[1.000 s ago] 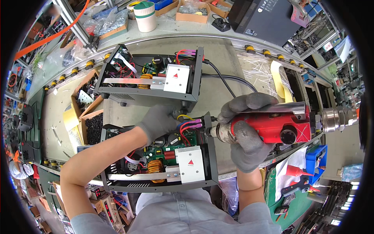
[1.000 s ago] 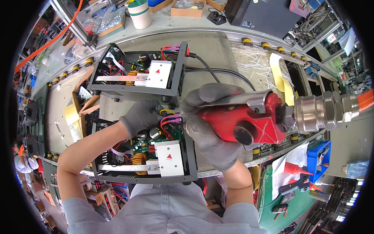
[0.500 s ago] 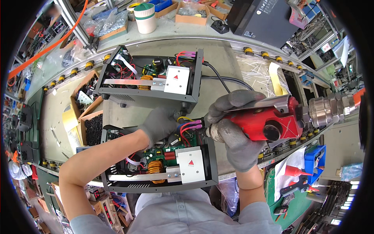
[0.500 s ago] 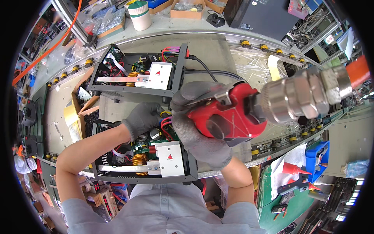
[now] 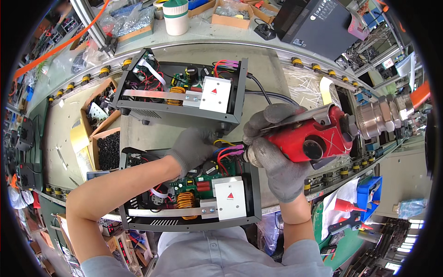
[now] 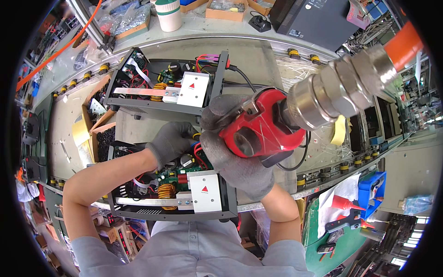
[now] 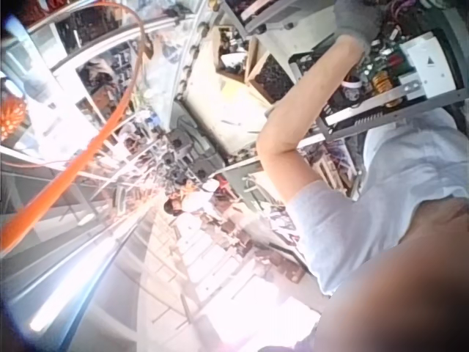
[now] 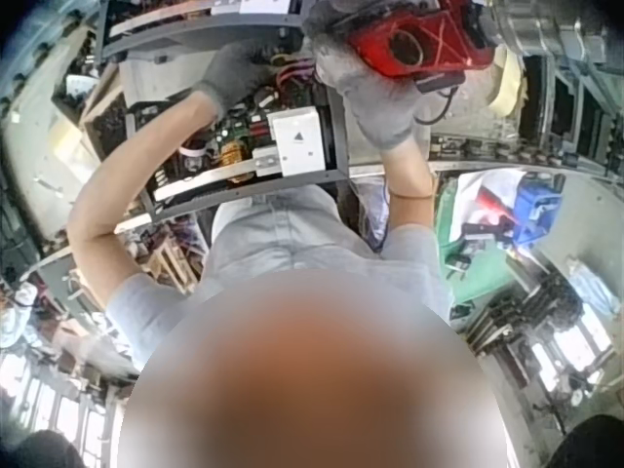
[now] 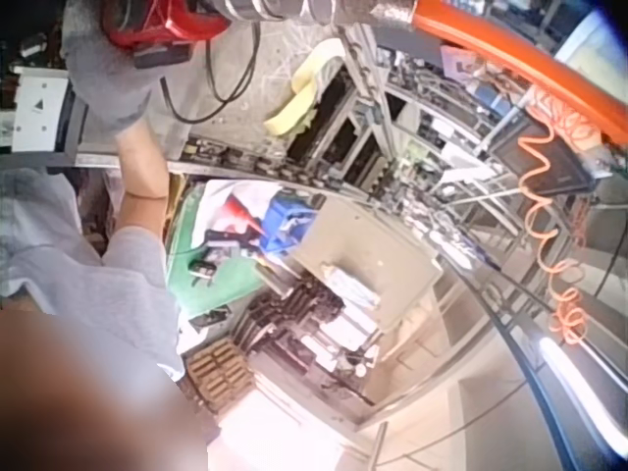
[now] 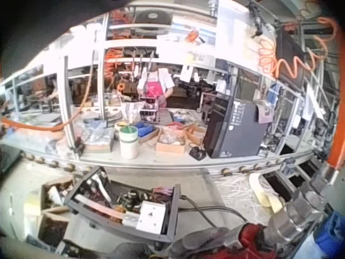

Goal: Assembling and securing components inside electronic inverter units on a production line.

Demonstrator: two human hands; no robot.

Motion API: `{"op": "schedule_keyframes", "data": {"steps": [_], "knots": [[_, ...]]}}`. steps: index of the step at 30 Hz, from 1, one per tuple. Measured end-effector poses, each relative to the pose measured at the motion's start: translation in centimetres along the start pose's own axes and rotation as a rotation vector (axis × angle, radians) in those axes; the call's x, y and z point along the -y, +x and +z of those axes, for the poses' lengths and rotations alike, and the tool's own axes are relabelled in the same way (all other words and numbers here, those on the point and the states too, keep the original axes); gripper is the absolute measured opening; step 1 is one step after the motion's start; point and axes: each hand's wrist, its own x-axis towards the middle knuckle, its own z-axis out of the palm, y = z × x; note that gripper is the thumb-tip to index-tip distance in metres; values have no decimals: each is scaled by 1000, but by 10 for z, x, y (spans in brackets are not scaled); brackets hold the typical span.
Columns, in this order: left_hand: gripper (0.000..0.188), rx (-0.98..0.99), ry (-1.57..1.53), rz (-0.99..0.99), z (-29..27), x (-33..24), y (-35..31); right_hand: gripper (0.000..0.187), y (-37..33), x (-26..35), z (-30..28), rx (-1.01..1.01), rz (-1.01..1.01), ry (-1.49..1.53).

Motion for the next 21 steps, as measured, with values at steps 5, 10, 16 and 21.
{"op": "schedule_keyframes", "data": {"steps": [5, 10, 16, 21], "knots": [[25, -10, 89, -8, 1, 5, 5, 38, 2, -3, -4, 133, 44, -1], [29, -16, 24, 48, 4, 15, 9, 35, 3, -1, 10, 50, 13, 30], [33, 1, 136, 162, 5, 31, 19, 32, 7, 8, 8, 243, 63, -253], [37, -47, 316, 297, 6, 29, 21, 33, 9, 1, 4, 325, 75, -220]]}}
